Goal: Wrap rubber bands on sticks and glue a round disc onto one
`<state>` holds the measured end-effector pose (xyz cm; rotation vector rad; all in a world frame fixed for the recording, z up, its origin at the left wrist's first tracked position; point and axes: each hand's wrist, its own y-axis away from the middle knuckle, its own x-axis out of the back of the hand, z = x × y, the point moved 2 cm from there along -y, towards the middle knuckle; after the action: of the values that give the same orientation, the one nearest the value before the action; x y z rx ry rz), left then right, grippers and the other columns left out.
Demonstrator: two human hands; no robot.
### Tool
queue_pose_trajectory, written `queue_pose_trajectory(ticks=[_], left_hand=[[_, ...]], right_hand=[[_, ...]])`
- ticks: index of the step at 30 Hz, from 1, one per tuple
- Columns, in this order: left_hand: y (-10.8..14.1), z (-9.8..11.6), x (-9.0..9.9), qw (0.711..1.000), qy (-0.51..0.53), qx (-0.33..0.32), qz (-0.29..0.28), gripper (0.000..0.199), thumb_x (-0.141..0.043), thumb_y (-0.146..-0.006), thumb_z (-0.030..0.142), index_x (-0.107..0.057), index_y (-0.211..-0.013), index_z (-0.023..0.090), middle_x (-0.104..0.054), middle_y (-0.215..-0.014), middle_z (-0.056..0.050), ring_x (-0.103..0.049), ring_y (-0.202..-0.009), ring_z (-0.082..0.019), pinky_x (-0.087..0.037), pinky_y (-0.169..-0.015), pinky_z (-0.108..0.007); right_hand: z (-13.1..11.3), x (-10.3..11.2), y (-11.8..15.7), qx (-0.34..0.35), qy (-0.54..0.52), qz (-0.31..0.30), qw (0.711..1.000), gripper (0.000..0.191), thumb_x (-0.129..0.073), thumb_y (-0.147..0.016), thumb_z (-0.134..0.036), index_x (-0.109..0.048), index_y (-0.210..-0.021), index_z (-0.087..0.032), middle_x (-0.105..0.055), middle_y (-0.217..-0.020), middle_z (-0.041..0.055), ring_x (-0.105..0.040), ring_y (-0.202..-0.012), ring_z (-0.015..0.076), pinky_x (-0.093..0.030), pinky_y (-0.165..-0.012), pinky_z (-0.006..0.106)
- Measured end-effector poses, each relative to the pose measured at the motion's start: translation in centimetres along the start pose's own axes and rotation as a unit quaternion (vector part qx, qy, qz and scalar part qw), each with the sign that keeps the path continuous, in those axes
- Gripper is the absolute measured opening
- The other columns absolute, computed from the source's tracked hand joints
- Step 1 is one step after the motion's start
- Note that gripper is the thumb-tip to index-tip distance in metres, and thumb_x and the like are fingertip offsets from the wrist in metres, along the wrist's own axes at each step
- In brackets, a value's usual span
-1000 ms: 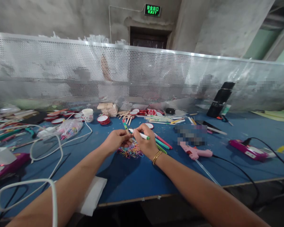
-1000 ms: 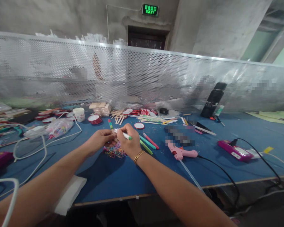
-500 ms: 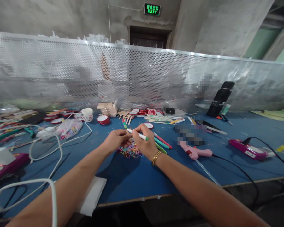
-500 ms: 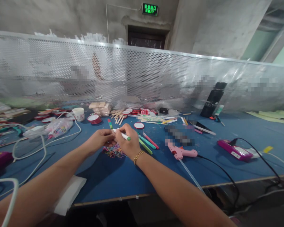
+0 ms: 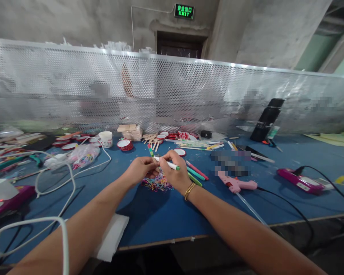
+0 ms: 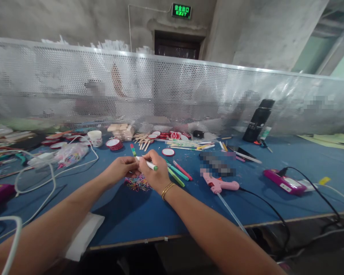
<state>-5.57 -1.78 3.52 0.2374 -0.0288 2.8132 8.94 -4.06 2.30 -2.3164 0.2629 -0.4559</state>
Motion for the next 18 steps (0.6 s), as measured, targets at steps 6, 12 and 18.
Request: queue_pose_trajectory(ticks=[6, 12, 18], left_hand=[[0.11, 0.08, 0.07, 1.000, -0.004, 0.002, -0.003, 0.033, -0.079, -0.060, 0.041, -0.063, -0.067, 0.013, -0.065, -0.061, -0.002, -0.060, -0.056, -0.011, -0.049, -0.057, -0.023], [-0.10, -0.31, 0.13, 1.000, -0.005, -0.004, -0.003, 0.029, -0.075, -0.064, 0.040, -0.063, -0.066, 0.013, -0.065, -0.062, -0.003, -0.060, -0.056, -0.010, -0.049, -0.057, -0.023], [-0.07, -0.29, 0.07, 1.000, -0.005, 0.000, -0.007, 0.031, -0.077, -0.062, 0.040, -0.064, -0.070, 0.013, -0.065, -0.062, -0.003, -0.060, -0.057, -0.011, -0.049, -0.057, -0.023]], right_hand=[[-0.14, 0.15, -0.03, -0.003, 0.000, 0.017, 1.000, 0.016, -0.051, -0.086, -0.031, -0.053, -0.075, -0.020, -0.060, -0.070, -0.0014, -0.055, -0.065, 0.0124, -0.041, -0.063, 0.025], [-0.13, -0.14, 0.01, 0.002, -0.006, -0.002, 1.000, 0.015, -0.052, -0.085, -0.031, -0.053, -0.074, -0.020, -0.058, -0.067, -0.0025, -0.053, -0.062, 0.0120, -0.039, -0.060, 0.024], [-0.03, 0.02, -0.06, -0.005, 0.001, 0.003, 1.000, 0.017, -0.051, -0.084, -0.032, -0.054, -0.073, -0.020, -0.059, -0.067, -0.0019, -0.054, -0.063, 0.0127, -0.040, -0.062, 0.025]])
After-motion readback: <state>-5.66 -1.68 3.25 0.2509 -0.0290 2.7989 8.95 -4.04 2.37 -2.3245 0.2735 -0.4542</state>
